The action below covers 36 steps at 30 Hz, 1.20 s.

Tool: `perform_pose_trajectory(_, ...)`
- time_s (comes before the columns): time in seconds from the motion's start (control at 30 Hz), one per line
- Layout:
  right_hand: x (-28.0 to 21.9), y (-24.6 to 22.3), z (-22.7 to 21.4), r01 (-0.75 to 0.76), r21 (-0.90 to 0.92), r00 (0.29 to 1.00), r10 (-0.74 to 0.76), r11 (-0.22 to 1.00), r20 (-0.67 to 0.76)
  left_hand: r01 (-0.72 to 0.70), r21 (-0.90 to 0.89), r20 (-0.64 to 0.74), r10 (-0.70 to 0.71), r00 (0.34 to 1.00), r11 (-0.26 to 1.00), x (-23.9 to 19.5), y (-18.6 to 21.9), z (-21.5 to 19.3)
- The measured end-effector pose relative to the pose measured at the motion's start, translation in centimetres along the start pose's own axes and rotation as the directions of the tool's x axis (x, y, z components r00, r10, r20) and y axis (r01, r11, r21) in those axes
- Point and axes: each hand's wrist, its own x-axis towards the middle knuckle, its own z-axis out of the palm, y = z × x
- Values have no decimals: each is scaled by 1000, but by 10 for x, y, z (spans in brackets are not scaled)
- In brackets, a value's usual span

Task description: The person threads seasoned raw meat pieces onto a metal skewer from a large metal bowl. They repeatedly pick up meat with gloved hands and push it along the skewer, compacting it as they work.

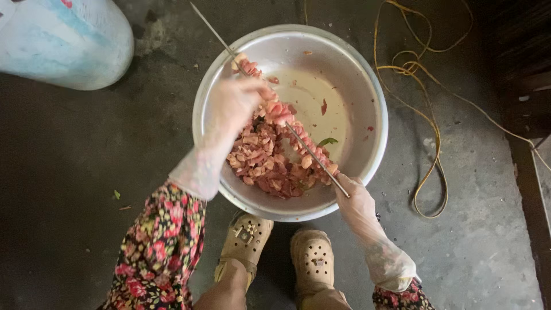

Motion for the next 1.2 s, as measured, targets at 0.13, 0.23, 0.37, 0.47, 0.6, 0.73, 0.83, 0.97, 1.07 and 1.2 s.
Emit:
perform_pose_trajectory(0.13, -4, -4, -4, -33, -6, 999, 33, 999, 26, -85, 9, 76, 84, 994, 996, -9, -37, 4)
perform_pose_trajectory(0.23, -2, -9, -6, -1, -21, 1000, 1, 1000, 9, 95, 158, -73, -85, 994, 983, 9, -86, 1)
perform_pose_trajectory(0.37, -2, -12, -8, -23, -73, 999, 25, 997, 26, 20, 808, -63, 52, 997, 589, 30, -135, 27)
perform_pose_trajectory(0.47, -5, -9, -8, -32, 6, 999, 32, 999, 16, 56, 755, -67, -8, 998, 654, 27, -143, 37)
perform_pose_trajectory(0.6, -3, -3, -2, 18, -43, 1000, -17, 999, 6, -48, 435, -25, 65, 998, 899, 13, -116, 0)
perform_pose_trajectory(0.73, 0, 1, 0, 33, -54, 999, -33, 998, -8, 81, -254, -141, -120, 983, 964, 11, -69, -25)
perform_pose_trajectory(0.83, -2, -2, -2, 45, -40, 999, -46, 998, -11, -6, -584, -119, -78, 990, 812, 32, -42, -29)
perform_pose_trajectory(0.97, -1, -8, -4, 18, -39, 1000, -18, 999, -5, 13, -616, -190, -164, 968, 788, 60, -37, -24)
perform_pose_trajectory(1.07, -2, -6, -4, -82, -54, 995, 85, 995, 52, -87, -672, -206, -73, 976, 736, 64, -44, -18)
perform_pose_trajectory(1.2, -2, -1, -2, -3, -30, 1000, 3, 1000, 5, -166, -664, -196, 45, 980, 729, 57, -26, -18)
